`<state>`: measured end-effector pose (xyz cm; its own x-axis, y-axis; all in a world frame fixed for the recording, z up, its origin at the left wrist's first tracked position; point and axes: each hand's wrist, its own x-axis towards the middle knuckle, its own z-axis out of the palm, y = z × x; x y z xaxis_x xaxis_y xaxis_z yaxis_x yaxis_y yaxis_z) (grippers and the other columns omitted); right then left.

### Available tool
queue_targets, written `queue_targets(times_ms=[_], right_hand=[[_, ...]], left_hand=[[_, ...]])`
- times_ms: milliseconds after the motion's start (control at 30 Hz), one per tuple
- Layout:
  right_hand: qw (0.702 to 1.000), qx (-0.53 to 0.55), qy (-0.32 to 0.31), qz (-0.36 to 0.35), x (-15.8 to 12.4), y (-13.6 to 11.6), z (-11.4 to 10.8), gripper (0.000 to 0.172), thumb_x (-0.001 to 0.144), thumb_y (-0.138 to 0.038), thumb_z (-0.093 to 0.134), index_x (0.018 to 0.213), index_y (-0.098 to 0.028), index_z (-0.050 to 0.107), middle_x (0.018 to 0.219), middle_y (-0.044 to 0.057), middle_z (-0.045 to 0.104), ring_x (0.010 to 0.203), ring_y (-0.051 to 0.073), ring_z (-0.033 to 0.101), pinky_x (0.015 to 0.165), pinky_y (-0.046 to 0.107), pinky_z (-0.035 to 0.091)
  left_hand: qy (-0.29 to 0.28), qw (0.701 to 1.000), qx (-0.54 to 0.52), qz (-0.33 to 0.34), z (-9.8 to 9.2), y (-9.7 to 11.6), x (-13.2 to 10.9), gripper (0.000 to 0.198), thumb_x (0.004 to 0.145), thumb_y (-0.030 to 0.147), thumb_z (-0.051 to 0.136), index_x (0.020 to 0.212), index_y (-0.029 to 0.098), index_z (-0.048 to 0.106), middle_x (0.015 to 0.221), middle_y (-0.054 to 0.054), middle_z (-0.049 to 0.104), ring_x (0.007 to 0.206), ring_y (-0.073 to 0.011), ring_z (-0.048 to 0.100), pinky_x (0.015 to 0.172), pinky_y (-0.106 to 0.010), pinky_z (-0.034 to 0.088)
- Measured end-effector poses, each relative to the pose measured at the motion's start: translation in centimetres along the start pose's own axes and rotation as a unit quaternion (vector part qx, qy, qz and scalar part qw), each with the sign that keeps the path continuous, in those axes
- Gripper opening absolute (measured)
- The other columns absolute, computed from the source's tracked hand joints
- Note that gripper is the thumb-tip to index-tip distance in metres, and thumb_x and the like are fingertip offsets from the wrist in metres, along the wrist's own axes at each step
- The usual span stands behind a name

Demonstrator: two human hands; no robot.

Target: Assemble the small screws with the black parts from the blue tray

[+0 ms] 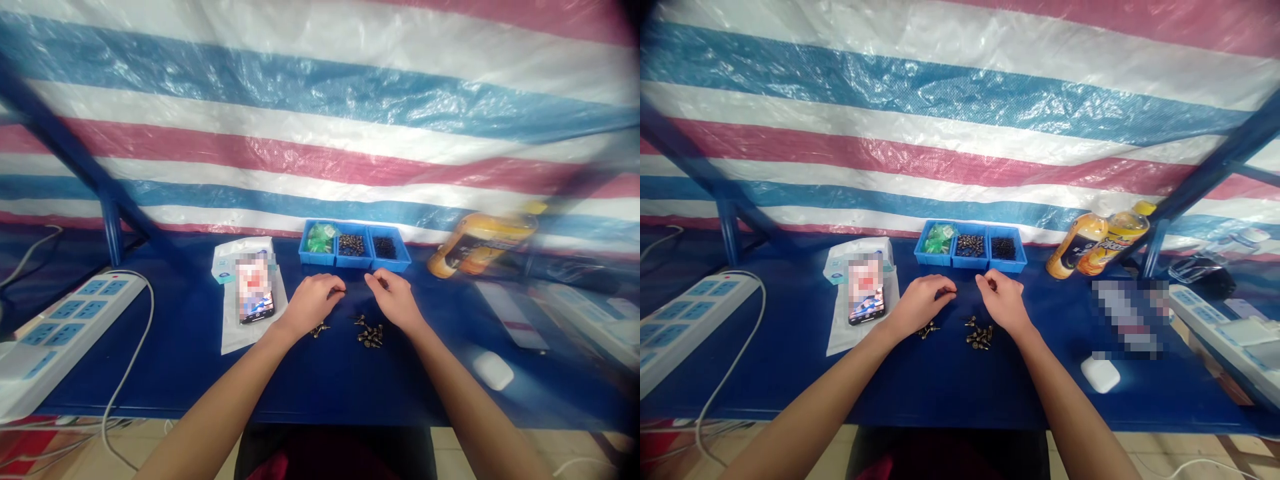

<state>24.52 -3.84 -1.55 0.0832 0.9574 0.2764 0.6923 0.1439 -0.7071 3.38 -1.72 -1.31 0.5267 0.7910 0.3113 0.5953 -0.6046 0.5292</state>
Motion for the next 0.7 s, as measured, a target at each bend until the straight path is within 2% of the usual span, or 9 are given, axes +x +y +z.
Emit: queue_targets(times_ms=[100, 167, 267, 333, 467, 600, 700], right_hand=[[0.999, 0.028, 0.023, 0.025, 0.2, 0.3, -0.1, 0.046, 0.093, -0.055, 0.048, 0.062, -0.021, 0.047, 0.056, -0.004, 0.048, 0.057, 0.013, 0.047, 0.064, 0.026, 0.036], [0.996, 0.046, 0.064, 0.041, 0.4, 0.7, -0.2, 0.045, 0.092, -0.058, 0.048, 0.066, -0.021, 0.051, 0.056, -0.005, 0.048, 0.057, 0.014, 0.046, 0.063, 0.027, 0.037], [0.987, 0.075, 0.127, 0.06, 0.6, 1.2, -0.5, 0.037, 0.09, -0.059, 0.052, 0.092, -0.022, 0.06, 0.057, -0.006, 0.05, 0.054, 0.015, 0.047, 0.062, 0.028, 0.04], [0.986, 0.084, 0.128, 0.06, 0.6, 1.4, -0.7, 0.04, 0.089, -0.057, 0.054, 0.107, -0.023, 0.06, 0.055, -0.006, 0.05, 0.052, 0.015, 0.048, 0.06, 0.028, 0.041], [0.998, 0.056, 0.031, 0.017, 0.2, 0.6, -0.5, 0.029, 0.09, -0.051, 0.055, 0.096, -0.024, 0.066, 0.055, -0.005, 0.05, 0.052, 0.015, 0.049, 0.057, 0.029, 0.04], [0.99, 0.071, -0.095, -0.078, -0.5, -0.8, -0.1, 0.022, 0.09, -0.039, 0.058, 0.104, -0.025, 0.068, 0.069, -0.002, 0.063, 0.061, 0.015, 0.056, 0.063, 0.028, 0.045], [0.983, 0.092, -0.12, -0.107, -0.7, -1.4, 0.0, 0.019, 0.091, -0.036, 0.057, 0.1, -0.024, 0.07, 0.082, 0.001, 0.069, 0.07, 0.016, 0.061, 0.066, 0.029, 0.046]], left_hand=[[0.0, 1.0, -0.007, -0.002, 0.0, 0.1, 0.0, 0.009, 0.091, 0.021, 0.058, 0.092, 0.024, 0.066, 0.092, 0.002, 0.072, 0.087, -0.0177, 0.065, 0.079, -0.029, 0.045], [0.0, 1.0, -0.011, -0.001, 0.0, 0.1, 0.0, 0.011, 0.092, 0.021, 0.056, 0.093, 0.024, 0.067, 0.093, 0.002, 0.073, 0.086, -0.0169, 0.065, 0.079, -0.028, 0.045], [0.002, 1.0, -0.012, -0.001, 0.0, 0.0, 0.0, 0.013, 0.093, 0.022, 0.054, 0.093, 0.024, 0.067, 0.093, 0.002, 0.073, 0.087, -0.017, 0.066, 0.079, -0.028, 0.045], [0.004, 1.0, -0.015, -0.001, 0.1, 0.1, 0.0, 0.014, 0.093, 0.021, 0.054, 0.092, 0.024, 0.068, 0.094, 0.002, 0.073, 0.087, -0.0173, 0.066, 0.079, -0.028, 0.046], [0.014, 0.999, -0.049, -0.005, 0.1, 0.4, 0.0, 0.015, 0.093, 0.02, 0.054, 0.093, 0.024, 0.068, 0.095, 0.002, 0.073, 0.087, -0.0164, 0.066, 0.08, -0.027, 0.046], [0.016, 0.992, -0.125, -0.018, -0.1, 0.8, 0.1, 0.016, 0.093, 0.02, 0.054, 0.095, 0.024, 0.069, 0.094, 0.003, 0.074, 0.082, -0.0135, 0.066, 0.077, -0.025, 0.046], [0.018, 0.984, -0.173, -0.034, -0.1, 0.9, 0.1, 0.015, 0.093, 0.021, 0.056, 0.094, 0.023, 0.07, 0.092, 0.003, 0.074, 0.081, -0.0125, 0.066, 0.076, -0.023, 0.047]])
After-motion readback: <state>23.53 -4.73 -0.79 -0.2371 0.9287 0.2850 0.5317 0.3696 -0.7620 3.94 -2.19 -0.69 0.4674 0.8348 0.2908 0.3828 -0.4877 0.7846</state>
